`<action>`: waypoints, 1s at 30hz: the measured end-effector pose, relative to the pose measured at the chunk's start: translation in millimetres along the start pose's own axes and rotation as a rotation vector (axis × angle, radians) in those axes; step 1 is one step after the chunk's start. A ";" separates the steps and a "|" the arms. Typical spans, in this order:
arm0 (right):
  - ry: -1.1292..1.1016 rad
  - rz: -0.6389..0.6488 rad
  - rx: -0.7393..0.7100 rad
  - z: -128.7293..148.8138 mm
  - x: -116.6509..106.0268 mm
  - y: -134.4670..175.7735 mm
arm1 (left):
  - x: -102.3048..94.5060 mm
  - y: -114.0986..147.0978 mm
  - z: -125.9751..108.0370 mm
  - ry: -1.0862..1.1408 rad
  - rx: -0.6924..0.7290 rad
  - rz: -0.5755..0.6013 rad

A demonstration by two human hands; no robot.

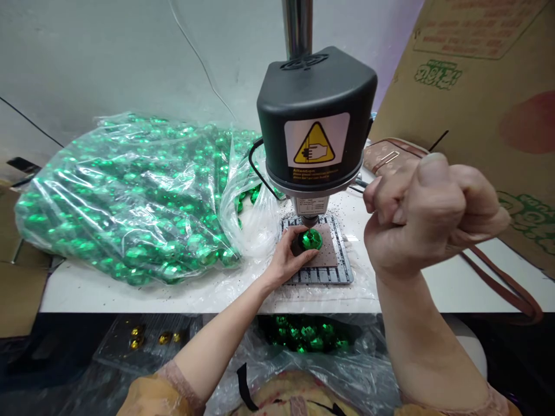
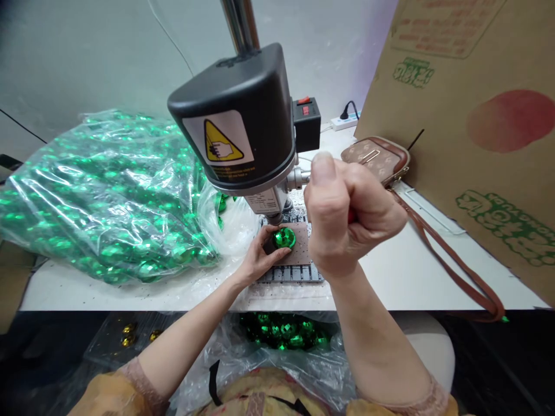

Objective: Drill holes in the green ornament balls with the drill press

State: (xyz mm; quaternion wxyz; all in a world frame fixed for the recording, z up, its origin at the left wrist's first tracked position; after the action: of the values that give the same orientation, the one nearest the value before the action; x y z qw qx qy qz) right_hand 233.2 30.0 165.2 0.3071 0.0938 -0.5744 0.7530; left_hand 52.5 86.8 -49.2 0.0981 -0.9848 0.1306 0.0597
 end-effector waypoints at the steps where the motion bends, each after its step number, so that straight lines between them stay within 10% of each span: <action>1: 0.002 -0.005 -0.015 0.0 -0.2 0.7 | -0.2 0.1 -0.4 0.000 0.001 -0.002; 30: -0.072 0.073 -0.086 -0.7 -13.8 19.1 | 2.0 1.6 1.5 -0.031 0.013 0.001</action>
State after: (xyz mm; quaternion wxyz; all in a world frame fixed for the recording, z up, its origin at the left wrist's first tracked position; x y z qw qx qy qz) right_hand 233.5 22.8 142.7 0.2624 0.0864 -0.6200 0.7344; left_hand 53.9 85.1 -51.2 0.1063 -0.9830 0.1301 0.0743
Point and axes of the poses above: each hand's wrist, its own y-axis away from the middle knuckle, its own x-axis out of the palm, z = x × y, the point moved 7 cm from there along -y, towards the middle knuckle, and after that the axes turned 2 degrees about -x, right-handed, at the moved point
